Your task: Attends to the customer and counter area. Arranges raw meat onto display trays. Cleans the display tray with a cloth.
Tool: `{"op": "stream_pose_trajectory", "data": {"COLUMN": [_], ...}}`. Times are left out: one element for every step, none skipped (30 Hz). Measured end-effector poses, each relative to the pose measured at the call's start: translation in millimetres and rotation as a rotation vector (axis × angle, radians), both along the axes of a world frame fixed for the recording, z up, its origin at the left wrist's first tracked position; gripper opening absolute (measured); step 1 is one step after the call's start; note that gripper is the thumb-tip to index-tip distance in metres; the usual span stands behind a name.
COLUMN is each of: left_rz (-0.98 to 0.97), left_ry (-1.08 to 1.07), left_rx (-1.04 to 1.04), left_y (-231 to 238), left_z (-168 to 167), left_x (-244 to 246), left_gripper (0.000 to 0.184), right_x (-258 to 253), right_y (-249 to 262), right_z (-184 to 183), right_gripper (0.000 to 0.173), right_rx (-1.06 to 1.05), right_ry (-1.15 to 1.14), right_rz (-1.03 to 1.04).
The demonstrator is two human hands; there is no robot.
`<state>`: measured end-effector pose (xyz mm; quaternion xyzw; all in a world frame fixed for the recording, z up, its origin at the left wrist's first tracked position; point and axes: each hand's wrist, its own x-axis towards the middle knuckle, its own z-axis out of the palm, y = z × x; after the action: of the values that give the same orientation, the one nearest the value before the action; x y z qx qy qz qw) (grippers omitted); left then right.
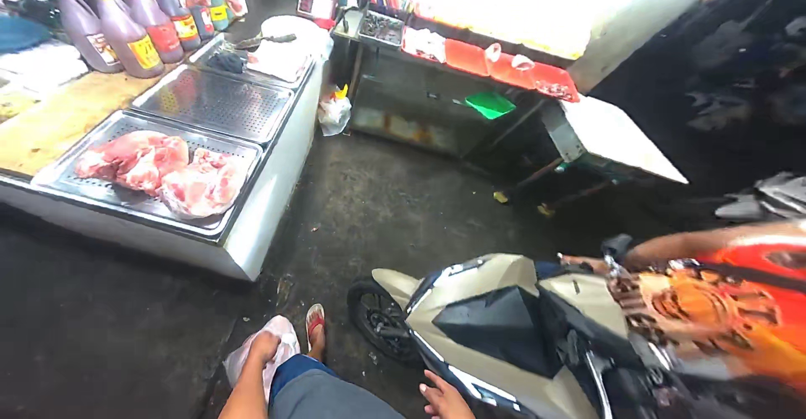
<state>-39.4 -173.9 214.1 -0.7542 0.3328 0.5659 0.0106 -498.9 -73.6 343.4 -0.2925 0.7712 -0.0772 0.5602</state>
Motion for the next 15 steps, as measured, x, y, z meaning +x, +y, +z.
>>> {"op": "stream_pose_trajectory", "data": {"left_rz": [0.009,0.007,-0.007,-0.025,-0.031,-0.010,0.043,0.125,0.228,0.347,0.467,0.582,0.686,0.772,0.841], "left_ry": [0.030,0.042,0.043,0.037,0.029,0.019,0.010,0.005,0.000,0.003,0.007,0.003,-0.012,-0.042,-0.080], "left_rx": [-0.071,-0.144,-0.212,-0.278,-0.338,-0.394,-0.446,-0.503,-0.567,-0.631,-0.692,-0.747,-0.789,-0.809,-0.809], "left_y": [-36,-74,-111,-145,-173,-195,-212,-224,-232,-238,-242,-244,-244,-242,-241], "left_z": [15,31,51,71,93,115,138,158,176,192,206,217,225,230,233], "left_x": [-1,3,9,15,21,28,38,49,61,74,88,102,117,131,144], "left_gripper": [0.041,0.040,0.041,0.043,0.045,0.046,0.046,0.046,0.045,0.044,0.042,0.041,0.039,0.040,0.042], "right_x": [7,18,28,35,41,47,53,59,63,65,65,63,62,61,63], "right_y": [-30,-61,-91,-121,-148,-172,-193,-213,-231,-249,-268,-285,-302,-319,-335], "right_z": [3,3,3,1,2,4,7,14,19,22,22,19,16,15,17], "right_gripper": [0.062,0.062,0.063,0.064,0.064,0.065,0.065,0.065,0.064,0.063,0.063,0.063,0.064,0.065,0.064], "right_rx": [-0.009,-0.031,-0.066,-0.106,-0.145,-0.178,-0.194,-0.197,-0.198,-0.208,-0.227,-0.257,-0.281,-0.288,-0.280], "right_ry": [-0.021,-0.058,-0.097,-0.120,-0.128,-0.127,-0.131,-0.149,-0.176,-0.194,-0.189,-0.168,-0.138,-0.118,-0.116], "right_rz": [0.046,0.087,0.118,0.132,0.126,0.109,0.085,0.056,0.030,0.011,0.007,0.010,0.017,0.026,0.033]}}
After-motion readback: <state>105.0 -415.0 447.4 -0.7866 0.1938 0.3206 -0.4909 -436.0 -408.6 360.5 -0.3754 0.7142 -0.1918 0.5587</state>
